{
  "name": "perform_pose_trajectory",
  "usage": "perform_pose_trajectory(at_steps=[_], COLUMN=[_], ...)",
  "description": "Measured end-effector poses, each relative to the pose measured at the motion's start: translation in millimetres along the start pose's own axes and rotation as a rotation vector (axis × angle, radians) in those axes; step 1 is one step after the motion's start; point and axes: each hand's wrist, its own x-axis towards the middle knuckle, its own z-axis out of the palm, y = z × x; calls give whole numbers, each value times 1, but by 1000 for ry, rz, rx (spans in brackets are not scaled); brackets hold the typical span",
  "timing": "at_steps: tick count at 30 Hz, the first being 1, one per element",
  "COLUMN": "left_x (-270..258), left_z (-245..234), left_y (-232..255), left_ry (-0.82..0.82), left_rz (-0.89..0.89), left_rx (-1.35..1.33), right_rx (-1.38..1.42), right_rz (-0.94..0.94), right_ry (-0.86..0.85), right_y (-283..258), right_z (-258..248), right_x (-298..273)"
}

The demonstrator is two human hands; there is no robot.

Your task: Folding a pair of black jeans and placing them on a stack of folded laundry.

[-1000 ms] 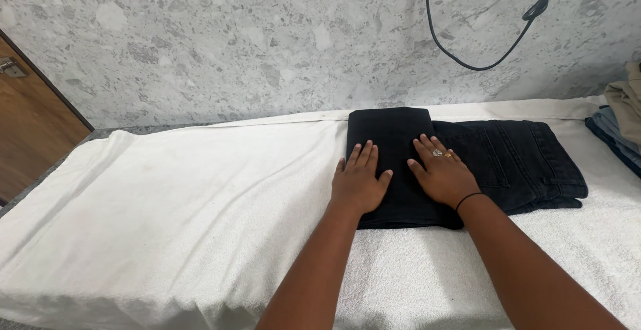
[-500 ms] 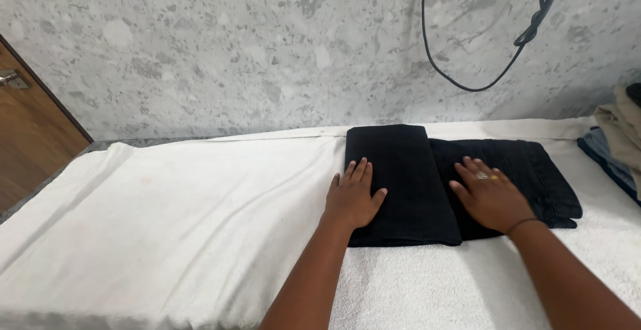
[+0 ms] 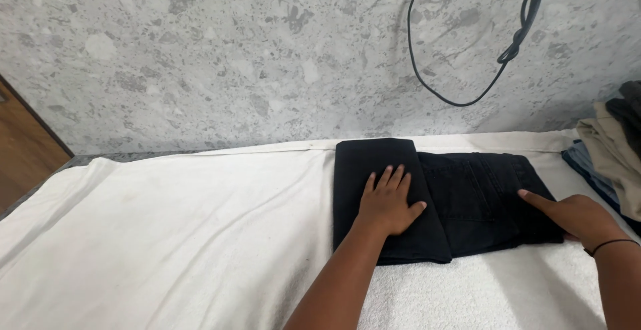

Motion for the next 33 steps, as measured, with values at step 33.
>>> perform_pose_trajectory(at_steps=[33], left_x=[-21], left_z=[2], left_y=[2], left_ry=[200], left_rz=[55], left_rx=[-237], right_rx=[624], right_rz=[-1063], right_ry=[-202], right_y=[-211], right_z=[12], right_x=[-119])
